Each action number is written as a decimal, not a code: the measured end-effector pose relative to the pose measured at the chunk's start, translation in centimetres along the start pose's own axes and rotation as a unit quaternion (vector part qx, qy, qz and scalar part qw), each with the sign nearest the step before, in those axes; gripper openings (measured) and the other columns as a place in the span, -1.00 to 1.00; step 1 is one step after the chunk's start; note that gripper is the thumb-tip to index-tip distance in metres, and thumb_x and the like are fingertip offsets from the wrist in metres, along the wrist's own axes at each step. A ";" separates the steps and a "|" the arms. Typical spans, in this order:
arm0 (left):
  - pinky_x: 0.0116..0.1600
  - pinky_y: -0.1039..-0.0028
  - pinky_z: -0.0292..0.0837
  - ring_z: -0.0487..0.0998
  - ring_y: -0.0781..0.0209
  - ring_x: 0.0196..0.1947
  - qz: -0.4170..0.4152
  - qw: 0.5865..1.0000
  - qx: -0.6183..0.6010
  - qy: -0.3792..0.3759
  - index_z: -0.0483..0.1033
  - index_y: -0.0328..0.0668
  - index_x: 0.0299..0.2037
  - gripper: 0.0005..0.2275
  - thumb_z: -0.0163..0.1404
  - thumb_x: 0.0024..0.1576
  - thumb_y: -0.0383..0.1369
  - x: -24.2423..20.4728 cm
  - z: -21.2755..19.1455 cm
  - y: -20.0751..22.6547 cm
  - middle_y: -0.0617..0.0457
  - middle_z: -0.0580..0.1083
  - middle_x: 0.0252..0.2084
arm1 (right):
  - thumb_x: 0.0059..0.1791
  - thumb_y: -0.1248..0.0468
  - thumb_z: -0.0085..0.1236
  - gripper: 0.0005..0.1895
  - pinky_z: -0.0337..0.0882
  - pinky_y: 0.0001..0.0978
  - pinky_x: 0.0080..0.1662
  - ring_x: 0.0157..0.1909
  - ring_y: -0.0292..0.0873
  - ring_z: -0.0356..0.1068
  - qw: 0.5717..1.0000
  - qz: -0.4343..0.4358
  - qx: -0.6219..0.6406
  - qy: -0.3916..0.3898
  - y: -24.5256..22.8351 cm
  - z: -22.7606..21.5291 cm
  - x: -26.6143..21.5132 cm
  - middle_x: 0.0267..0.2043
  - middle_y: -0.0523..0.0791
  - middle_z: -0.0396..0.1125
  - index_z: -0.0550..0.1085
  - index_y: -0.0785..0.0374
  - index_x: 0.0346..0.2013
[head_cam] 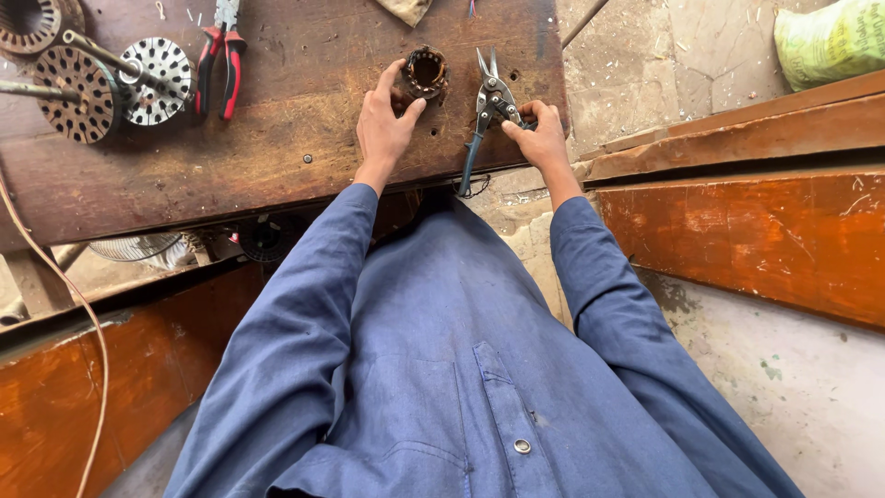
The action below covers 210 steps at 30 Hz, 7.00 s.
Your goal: The person uses pliers to pull and cut copper wire from a cylindrical metal component. They repeatedly grip the wire, pull it out, and cut it into smaller pieces, placing the removed wire on the workbench.
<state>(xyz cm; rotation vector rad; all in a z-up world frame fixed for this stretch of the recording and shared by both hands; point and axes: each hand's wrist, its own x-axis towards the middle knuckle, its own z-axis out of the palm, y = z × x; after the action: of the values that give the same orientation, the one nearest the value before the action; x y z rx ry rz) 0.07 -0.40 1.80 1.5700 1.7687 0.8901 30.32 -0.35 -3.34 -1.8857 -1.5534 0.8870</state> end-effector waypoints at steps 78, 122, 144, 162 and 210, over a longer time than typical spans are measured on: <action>0.09 0.35 0.53 0.64 0.18 -0.02 -0.018 0.998 -0.061 0.011 0.55 -0.06 -0.01 -0.65 0.12 -0.02 -0.56 2.5 -0.3 -0.8 0.06 0.60 -0.04 | -0.11 0.18 0.43 -0.62 0.41 -0.30 -0.01 -0.10 -0.19 0.36 0.999 0.029 0.022 -0.021 0.2 -0.3 0.2 -0.09 -0.12 0.26 0.54 0.28 -0.10; 0.20 0.18 0.24 0.36 0.06 0.20 0.075 0.989 0.128 -0.018 0.25 0.14 0.41 -0.33 0.16 0.05 -0.49 -4.3 -1.4 2.4 0.07 0.40 0.15 | -0.15 0.09 0.44 -0.60 0.40 -0.24 0.03 -0.07 -0.14 0.40 0.999 0.032 -0.001 0.009 -2.0 -0.9 -1.2 -0.10 -0.14 0.29 0.55 0.16 -0.12; 0.24 0.11 0.20 0.32 0.02 0.25 0.074 0.980 0.175 -0.056 0.28 0.20 0.41 -0.34 0.21 0.05 -0.40 -4.2 -1.5 2.4 0.01 0.34 0.21 | -0.13 0.05 0.42 -0.61 0.37 -0.21 0.04 -0.05 -0.19 0.39 0.998 0.066 -0.021 -0.002 -3.0 -1.4 -1.5 -0.08 -0.20 0.28 0.54 0.09 -0.10; 0.21 -0.03 0.22 0.29 -0.09 0.24 0.088 0.966 0.229 -0.086 0.19 0.32 0.44 -0.27 0.18 0.05 -0.48 -4.0 -1.6 2.6 -0.09 0.28 0.20 | -0.14 0.04 0.41 -0.61 0.36 -0.21 0.05 -0.02 -0.18 0.39 0.998 0.063 -0.015 0.001 -2.8 -1.3 -1.6 -0.06 -0.19 0.29 0.54 0.08 -0.10; 0.04 0.03 0.49 0.45 -0.24 -0.02 0.130 0.952 0.264 -0.086 -0.17 0.30 0.55 -0.10 0.17 0.06 -0.48 -4.0 0.9 3.9 -0.27 0.35 0.01 | -0.13 0.02 0.40 -0.61 0.35 -0.15 0.04 0.02 -0.12 0.40 0.998 0.063 -0.010 0.012 -3.0 -1.4 -2.0 -0.03 -0.18 0.29 0.53 0.05 -0.10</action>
<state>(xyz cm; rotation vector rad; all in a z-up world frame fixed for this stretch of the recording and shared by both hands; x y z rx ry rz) 3.53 -3.99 4.46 2.1881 1.7879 0.3798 29.22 -1.73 0.11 -2.0197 -1.4462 0.9023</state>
